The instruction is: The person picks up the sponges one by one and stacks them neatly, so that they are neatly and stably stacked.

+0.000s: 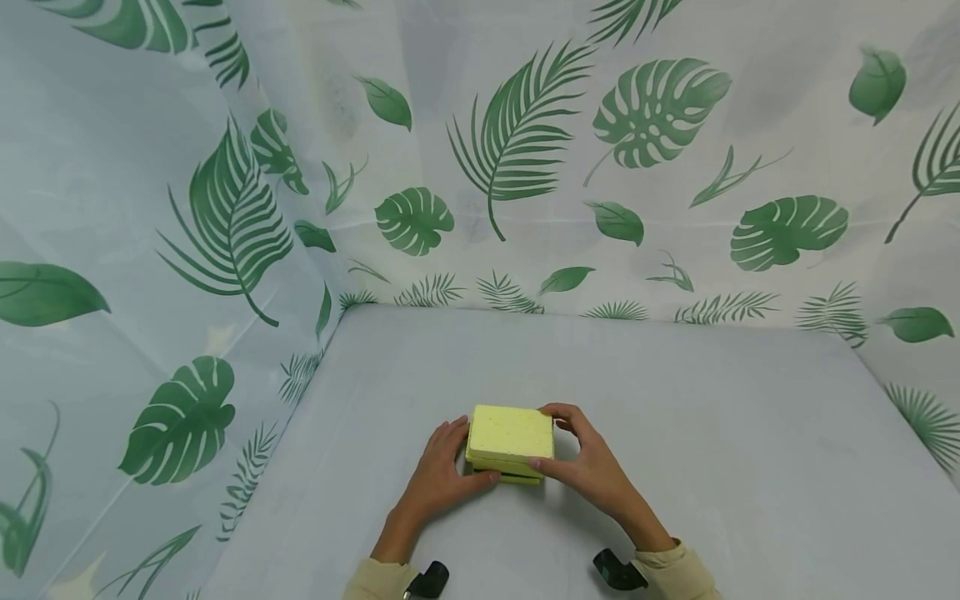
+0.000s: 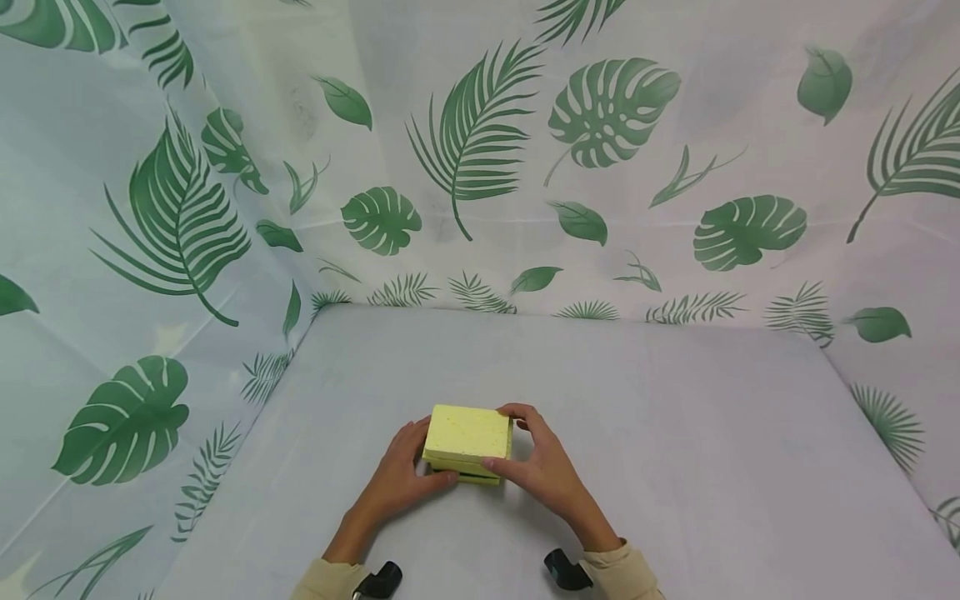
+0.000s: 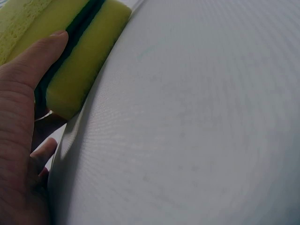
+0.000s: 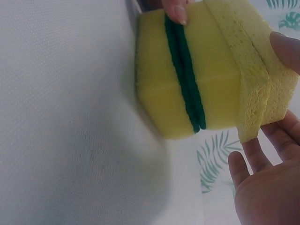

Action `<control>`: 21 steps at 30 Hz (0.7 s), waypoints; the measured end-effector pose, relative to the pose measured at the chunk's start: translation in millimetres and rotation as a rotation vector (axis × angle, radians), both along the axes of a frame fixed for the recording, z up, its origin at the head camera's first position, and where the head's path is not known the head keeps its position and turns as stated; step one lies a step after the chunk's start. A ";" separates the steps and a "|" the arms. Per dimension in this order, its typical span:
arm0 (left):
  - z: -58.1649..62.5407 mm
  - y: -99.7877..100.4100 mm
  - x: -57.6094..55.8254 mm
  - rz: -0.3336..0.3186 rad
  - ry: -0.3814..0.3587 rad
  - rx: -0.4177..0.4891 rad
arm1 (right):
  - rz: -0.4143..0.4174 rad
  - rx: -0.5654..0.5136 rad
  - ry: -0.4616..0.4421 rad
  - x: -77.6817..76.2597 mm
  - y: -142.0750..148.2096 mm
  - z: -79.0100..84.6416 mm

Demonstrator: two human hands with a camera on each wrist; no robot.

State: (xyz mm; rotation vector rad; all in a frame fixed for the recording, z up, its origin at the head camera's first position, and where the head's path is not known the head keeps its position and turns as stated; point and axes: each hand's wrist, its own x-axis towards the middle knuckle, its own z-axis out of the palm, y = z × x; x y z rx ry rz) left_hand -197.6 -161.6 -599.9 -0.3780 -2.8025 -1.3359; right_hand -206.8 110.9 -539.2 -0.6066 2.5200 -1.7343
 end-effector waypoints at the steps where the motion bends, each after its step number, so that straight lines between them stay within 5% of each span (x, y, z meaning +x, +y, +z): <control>1: 0.2 0.1 0.0 0.000 -0.002 0.001 | -0.001 0.000 -0.001 0.0 0.1 -0.3; 21: 2.5 1.0 0.0 0.000 -0.019 0.015 | 0.008 0.015 0.005 0.4 0.7 -2.9</control>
